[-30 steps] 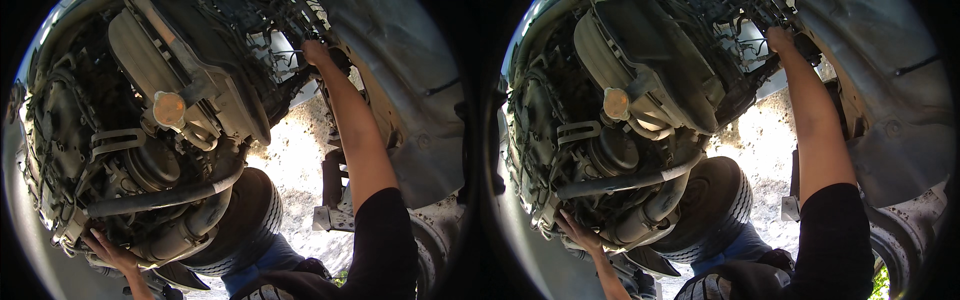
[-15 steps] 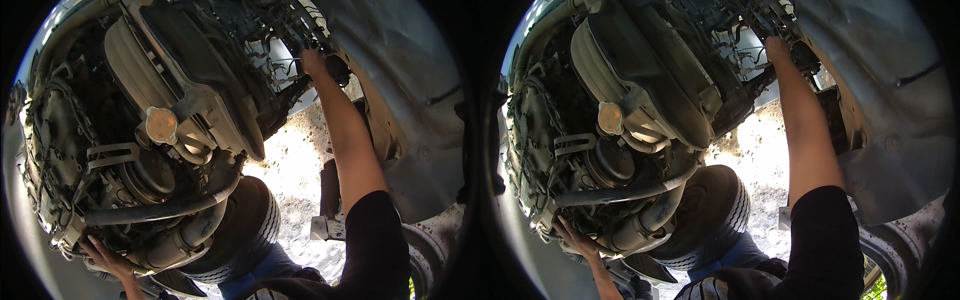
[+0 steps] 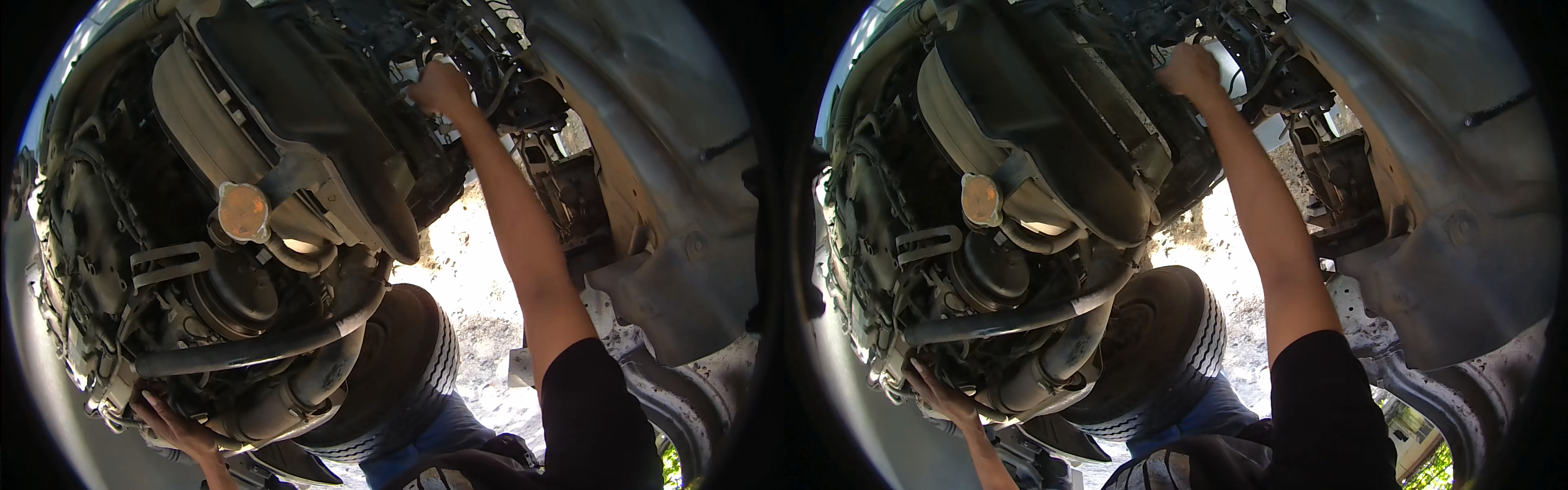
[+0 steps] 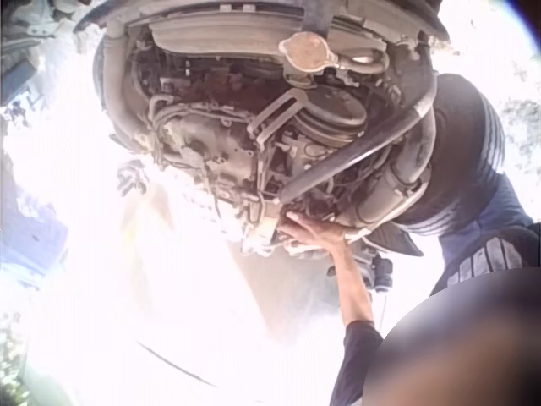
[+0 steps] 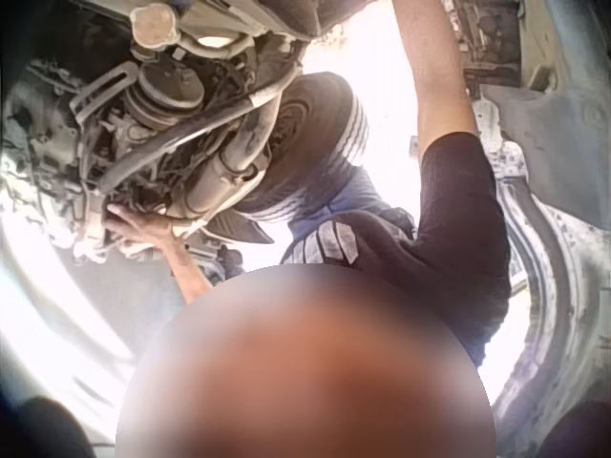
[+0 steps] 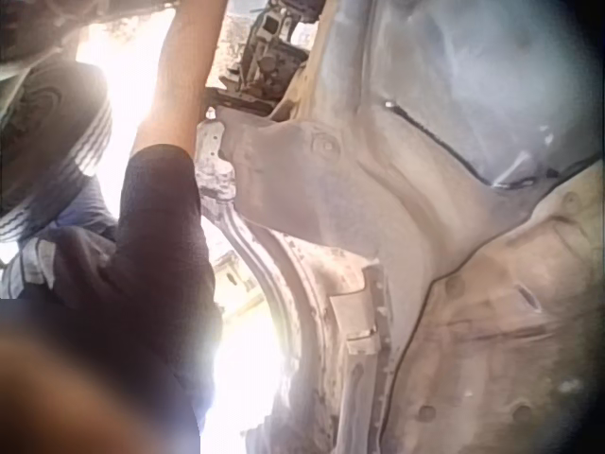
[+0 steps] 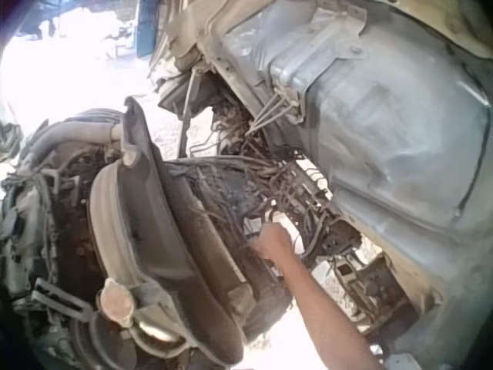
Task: The person works on a white pickup truck with the hood open, using a wrench to tighten bolts on the engine. They walk to a tool rack to retrieve another wrench, return to the engine, and continue tightening bolts.
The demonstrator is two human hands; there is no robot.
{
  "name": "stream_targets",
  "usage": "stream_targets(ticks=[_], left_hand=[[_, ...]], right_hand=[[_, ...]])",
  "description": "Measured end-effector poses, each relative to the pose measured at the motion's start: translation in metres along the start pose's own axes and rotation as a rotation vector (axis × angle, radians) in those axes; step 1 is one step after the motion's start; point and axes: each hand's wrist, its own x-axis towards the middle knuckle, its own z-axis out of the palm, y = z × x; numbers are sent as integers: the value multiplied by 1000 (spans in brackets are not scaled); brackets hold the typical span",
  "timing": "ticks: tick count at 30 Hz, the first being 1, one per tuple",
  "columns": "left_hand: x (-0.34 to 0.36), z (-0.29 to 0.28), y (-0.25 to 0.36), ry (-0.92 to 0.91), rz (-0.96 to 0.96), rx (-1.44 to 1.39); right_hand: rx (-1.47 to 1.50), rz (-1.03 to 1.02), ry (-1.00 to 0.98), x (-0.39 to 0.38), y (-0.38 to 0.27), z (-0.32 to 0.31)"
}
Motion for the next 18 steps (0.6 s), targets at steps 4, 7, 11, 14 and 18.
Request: stream_targets(ticks=[4,7,11,14,18], left_hand=[[0,-10,-2,-39,-21,42],[0,-12,-4,-72,-46,67],[0,-1,-7,142,-52,-36],[-2,-1,-5,51,56,14],[0,-8,-6,-46,50,34]], right_hand=[[347,-97,219,-17,-4,49],[293,-23,326,-21,4,77],[252,-98,426,-26,8,89],[283,-100,565,-20,11,80],[592,199,678,9,43,59]])
